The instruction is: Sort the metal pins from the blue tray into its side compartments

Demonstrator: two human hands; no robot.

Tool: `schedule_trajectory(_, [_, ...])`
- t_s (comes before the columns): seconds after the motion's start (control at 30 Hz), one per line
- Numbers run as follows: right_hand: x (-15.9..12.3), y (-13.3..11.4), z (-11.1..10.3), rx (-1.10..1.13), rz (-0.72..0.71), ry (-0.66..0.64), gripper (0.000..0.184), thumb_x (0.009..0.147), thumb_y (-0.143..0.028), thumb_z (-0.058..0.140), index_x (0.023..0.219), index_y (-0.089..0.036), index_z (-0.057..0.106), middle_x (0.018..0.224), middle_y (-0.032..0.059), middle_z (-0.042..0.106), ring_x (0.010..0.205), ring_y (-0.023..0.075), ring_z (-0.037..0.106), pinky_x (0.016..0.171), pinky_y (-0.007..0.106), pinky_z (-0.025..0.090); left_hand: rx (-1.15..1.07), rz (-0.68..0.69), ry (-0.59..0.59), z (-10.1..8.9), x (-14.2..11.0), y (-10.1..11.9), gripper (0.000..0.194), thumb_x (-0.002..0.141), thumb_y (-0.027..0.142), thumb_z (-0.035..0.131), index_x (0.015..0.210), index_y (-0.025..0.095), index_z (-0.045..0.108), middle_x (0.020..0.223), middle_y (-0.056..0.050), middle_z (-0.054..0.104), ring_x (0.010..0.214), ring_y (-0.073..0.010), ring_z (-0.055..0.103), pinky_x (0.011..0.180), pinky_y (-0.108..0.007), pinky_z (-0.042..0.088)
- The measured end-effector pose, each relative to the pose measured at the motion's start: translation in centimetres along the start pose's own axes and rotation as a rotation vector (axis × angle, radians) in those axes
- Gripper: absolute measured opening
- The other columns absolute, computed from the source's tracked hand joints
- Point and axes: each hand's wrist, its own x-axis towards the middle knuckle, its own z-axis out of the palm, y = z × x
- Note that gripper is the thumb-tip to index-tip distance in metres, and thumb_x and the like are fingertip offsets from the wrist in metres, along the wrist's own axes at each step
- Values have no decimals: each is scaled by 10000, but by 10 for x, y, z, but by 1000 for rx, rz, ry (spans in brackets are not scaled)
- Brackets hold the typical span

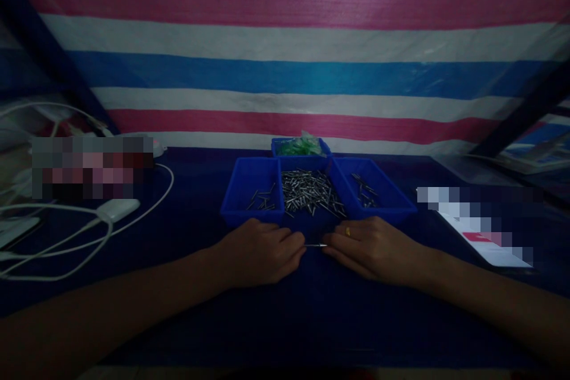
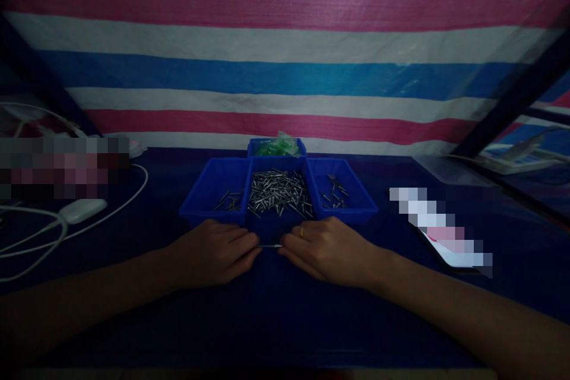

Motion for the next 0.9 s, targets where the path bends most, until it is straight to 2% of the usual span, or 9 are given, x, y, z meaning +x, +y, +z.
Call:
schedule_trajectory(0.17, [-1, 0, -1, 11, 21, 31, 231, 912, -252, 344, 865, -136, 539, 669, 12, 554, 573, 99, 491, 529, 223, 368, 2, 18, -13, 1, -1, -1, 198, 878, 227, 316, 747, 175, 455, 591, 25, 550, 490, -110, 517, 425, -219, 326])
schedule_trajectory(0.43, [0, 1, 1, -9, -3, 25, 266, 908, -216, 330, 762, -141, 539, 628, 10, 535, 543, 99, 464, 524, 230, 357, 8, 9, 5, 0, -1, -1, 199, 882, 236, 322, 749, 175, 457, 594, 27, 554, 503, -112, 531, 419, -217, 324])
schedule_trajectory(0.63, [0, 0, -2, -24, 35, 78, 227, 902, -241, 352, 881, -127, 547, 648, 15, 556, 551, 102, 486, 512, 223, 357, 8, 6, -18, 1, -2, 0, 206, 888, 232, 307, 756, 180, 456, 605, 28, 563, 511, -117, 534, 435, -218, 347])
schedule_trajectory(0.9, [0, 1, -2, -22, -1, 45, 265, 904, -206, 327, 773, -138, 548, 623, 13, 530, 551, 106, 465, 526, 231, 361, -8, -20, 3, 2, -1, -1, 194, 889, 248, 327, 784, 169, 470, 622, 26, 569, 533, -108, 549, 434, -212, 338])
